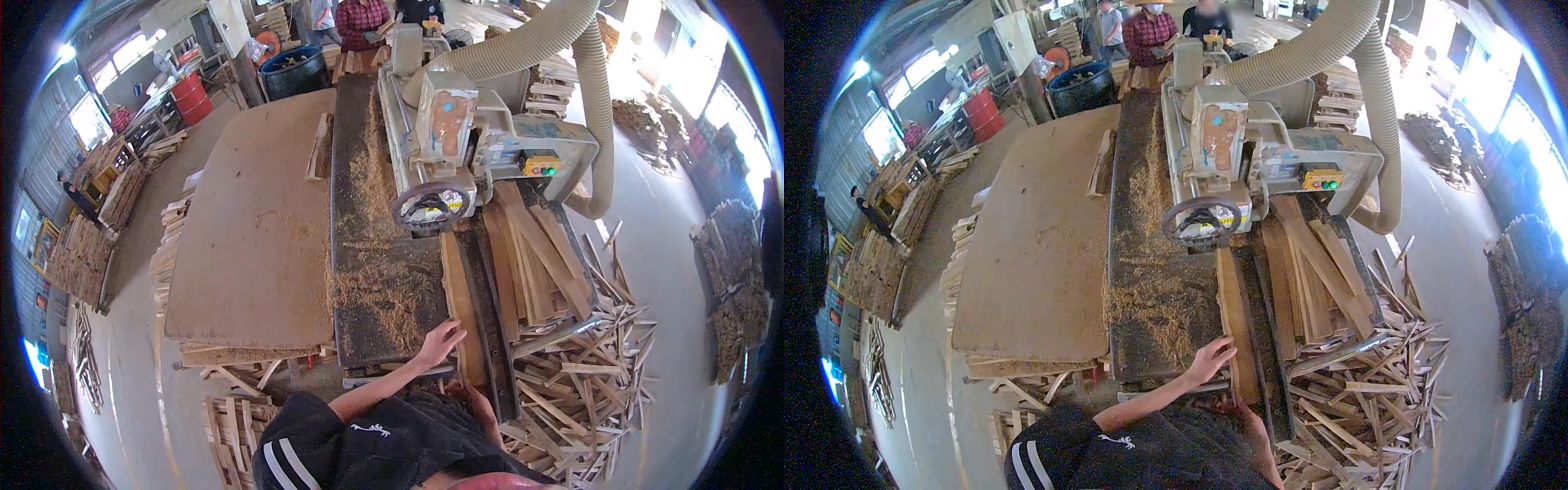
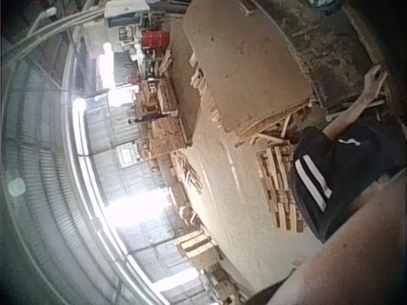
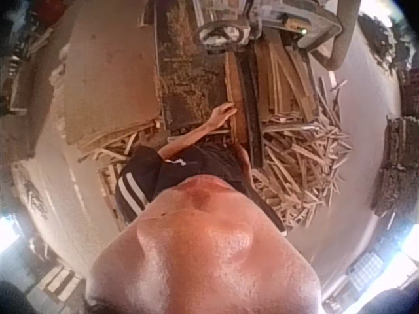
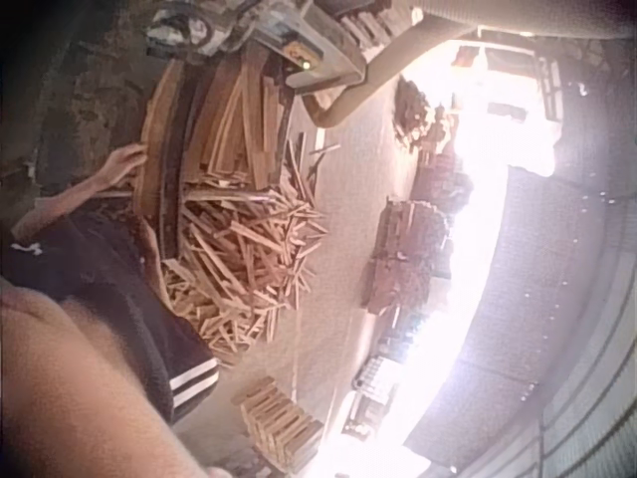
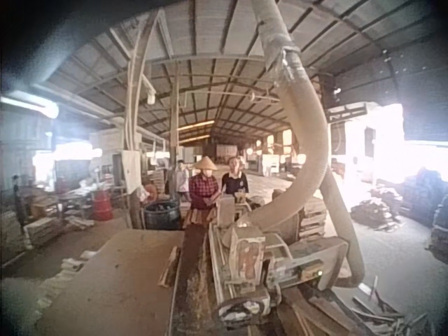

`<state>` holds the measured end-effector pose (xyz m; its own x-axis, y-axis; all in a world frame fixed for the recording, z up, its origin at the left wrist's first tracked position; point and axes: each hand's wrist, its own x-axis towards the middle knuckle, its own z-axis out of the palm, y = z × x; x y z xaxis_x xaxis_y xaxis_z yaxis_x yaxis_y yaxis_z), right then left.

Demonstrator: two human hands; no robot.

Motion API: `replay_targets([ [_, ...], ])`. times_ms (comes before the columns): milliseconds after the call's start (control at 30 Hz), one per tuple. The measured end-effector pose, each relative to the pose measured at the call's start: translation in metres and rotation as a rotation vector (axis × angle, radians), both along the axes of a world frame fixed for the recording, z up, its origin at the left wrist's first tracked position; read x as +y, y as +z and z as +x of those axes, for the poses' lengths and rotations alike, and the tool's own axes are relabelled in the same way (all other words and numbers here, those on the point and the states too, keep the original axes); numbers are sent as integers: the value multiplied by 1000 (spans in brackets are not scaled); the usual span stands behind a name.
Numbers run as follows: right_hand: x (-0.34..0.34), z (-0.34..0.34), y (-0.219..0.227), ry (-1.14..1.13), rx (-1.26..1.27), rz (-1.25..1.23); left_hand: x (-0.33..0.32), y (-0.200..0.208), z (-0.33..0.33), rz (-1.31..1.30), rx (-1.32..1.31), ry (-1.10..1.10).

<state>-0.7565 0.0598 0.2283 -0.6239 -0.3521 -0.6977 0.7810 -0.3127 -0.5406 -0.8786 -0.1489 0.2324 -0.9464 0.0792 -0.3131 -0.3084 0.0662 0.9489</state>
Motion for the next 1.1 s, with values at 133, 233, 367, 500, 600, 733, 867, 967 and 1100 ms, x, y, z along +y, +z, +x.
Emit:
replay_targets([
  [133,3,3,-12,39,-47,185,-4,-22,17,-588,523,-125],
  [233,7,8,-29,71,-87,366,-16,-44,22,-744,721,-266],
  [367,16,7,-52,133,-123,601,-14,-31,24,-803,688,-231],
  [500,9,1,-64,-15,-103,114,-16,-35,27,-767,675,-233],
  [600,14,-6,-79,-1,53,88,-16,-29,26,-737,737,-205],
  [733,38,-10,-148,-140,-2,370,-10,-31,22,-809,773,-257],
  [867,32,-20,-152,-189,32,358,-16,-26,25,-815,768,-253],
  [967,33,-25,-153,-215,55,356,-15,-30,28,-807,786,-233],
  [1100,38,-31,-153,-231,79,359,-13,-32,26,-867,763,-268],
])
